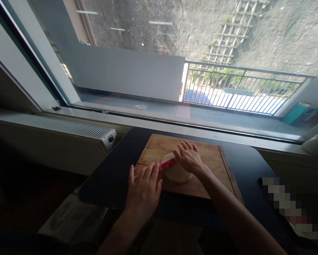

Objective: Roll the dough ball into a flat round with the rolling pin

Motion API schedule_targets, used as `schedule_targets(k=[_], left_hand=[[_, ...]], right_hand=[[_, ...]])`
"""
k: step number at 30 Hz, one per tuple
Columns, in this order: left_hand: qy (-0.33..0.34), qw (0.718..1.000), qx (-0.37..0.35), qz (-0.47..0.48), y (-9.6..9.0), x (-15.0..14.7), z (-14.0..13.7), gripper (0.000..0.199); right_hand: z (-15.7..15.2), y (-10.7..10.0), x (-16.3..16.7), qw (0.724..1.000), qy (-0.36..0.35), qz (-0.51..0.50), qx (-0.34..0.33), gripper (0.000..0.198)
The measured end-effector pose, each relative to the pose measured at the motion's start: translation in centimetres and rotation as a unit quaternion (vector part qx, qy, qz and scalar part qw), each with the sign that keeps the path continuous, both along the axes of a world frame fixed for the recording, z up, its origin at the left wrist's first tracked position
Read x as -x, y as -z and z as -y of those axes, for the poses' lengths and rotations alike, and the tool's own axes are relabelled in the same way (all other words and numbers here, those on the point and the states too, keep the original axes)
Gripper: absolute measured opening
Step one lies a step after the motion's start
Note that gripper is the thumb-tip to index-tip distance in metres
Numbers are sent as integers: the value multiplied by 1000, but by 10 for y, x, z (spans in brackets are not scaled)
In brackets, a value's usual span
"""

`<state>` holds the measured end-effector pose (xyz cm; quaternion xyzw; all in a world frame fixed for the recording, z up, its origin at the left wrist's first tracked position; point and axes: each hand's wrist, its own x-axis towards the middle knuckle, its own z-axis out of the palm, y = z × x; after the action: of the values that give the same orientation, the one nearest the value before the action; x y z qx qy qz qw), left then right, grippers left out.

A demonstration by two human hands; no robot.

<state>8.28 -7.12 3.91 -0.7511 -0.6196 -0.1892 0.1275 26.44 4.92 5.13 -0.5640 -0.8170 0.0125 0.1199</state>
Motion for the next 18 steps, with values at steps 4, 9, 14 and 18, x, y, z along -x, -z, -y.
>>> schedule_targets(k=[4, 9, 14, 18], left_hand=[[56, 998, -20, -13, 14, 6, 29, 52], [34, 999, -25, 12, 16, 17, 17, 46], [13, 1000, -11, 26, 16, 25, 14, 46], [53, 998, -12, 42, 24, 22, 29, 53]], right_hand=[[35, 12, -31, 999, -19, 13, -32, 63], [-1, 3, 7, 1000, -12, 15, -2, 65], [-53, -12, 63, 995, -78, 19, 58, 60], [-27, -6, 30, 994, -107, 6, 20, 55]])
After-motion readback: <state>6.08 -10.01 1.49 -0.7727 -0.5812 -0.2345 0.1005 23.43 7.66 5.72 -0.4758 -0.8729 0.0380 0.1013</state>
